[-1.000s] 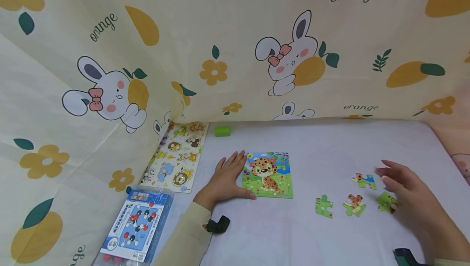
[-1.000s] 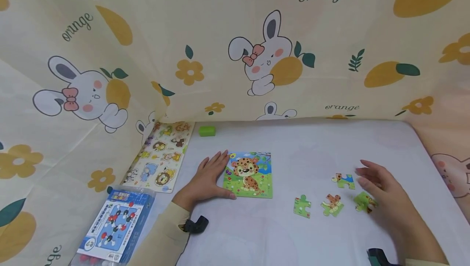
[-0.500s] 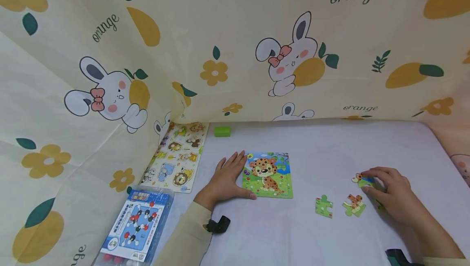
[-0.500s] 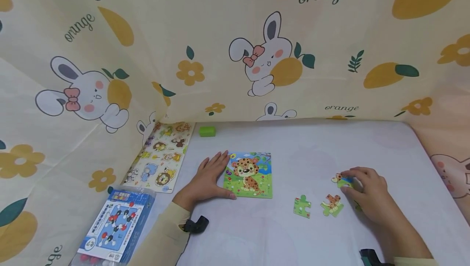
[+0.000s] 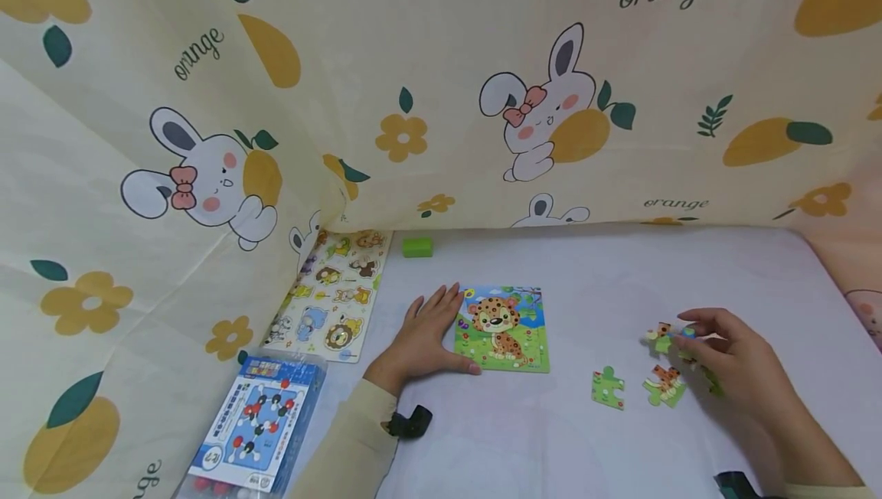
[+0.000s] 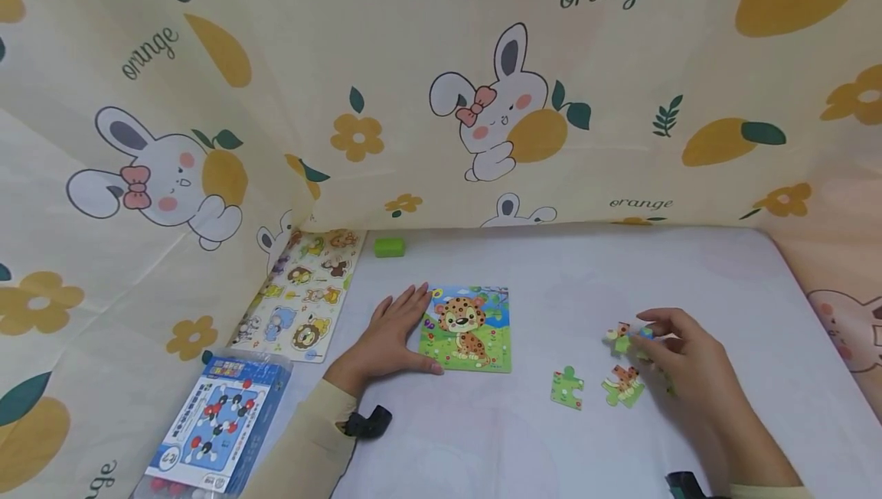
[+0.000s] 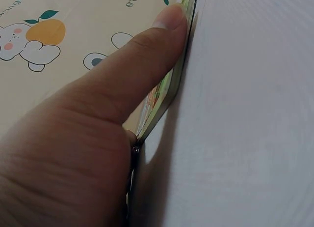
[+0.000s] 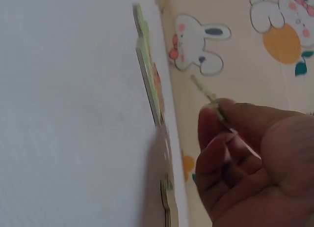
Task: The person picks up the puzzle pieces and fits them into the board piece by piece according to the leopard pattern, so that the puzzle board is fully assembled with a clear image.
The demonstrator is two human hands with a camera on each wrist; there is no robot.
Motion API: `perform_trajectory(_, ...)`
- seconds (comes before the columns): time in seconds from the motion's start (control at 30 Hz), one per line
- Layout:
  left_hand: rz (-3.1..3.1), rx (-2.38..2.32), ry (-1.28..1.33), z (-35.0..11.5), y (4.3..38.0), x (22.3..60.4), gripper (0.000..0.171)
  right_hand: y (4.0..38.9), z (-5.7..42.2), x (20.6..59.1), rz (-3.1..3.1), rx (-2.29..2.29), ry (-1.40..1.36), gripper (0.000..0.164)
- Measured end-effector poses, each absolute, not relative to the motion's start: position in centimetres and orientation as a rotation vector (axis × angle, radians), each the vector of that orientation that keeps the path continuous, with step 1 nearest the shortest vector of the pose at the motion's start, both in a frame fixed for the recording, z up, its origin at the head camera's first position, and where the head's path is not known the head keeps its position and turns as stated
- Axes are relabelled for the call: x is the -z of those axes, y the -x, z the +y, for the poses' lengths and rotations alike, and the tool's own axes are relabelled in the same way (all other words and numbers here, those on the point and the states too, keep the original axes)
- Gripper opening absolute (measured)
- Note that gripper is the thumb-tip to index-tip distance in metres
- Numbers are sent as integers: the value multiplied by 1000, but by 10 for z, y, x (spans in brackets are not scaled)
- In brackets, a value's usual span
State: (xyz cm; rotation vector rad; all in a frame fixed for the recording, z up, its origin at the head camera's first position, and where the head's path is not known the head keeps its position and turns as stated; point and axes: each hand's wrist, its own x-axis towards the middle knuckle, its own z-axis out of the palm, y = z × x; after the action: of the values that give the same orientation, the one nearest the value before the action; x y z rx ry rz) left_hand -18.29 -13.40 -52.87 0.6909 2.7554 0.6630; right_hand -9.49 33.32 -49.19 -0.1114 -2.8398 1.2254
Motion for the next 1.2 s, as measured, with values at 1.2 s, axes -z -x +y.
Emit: perform_trajectory(1.2,2751,-673,-696,-134,183,529,140,127,205,497,-2679,-1910,-137,35)
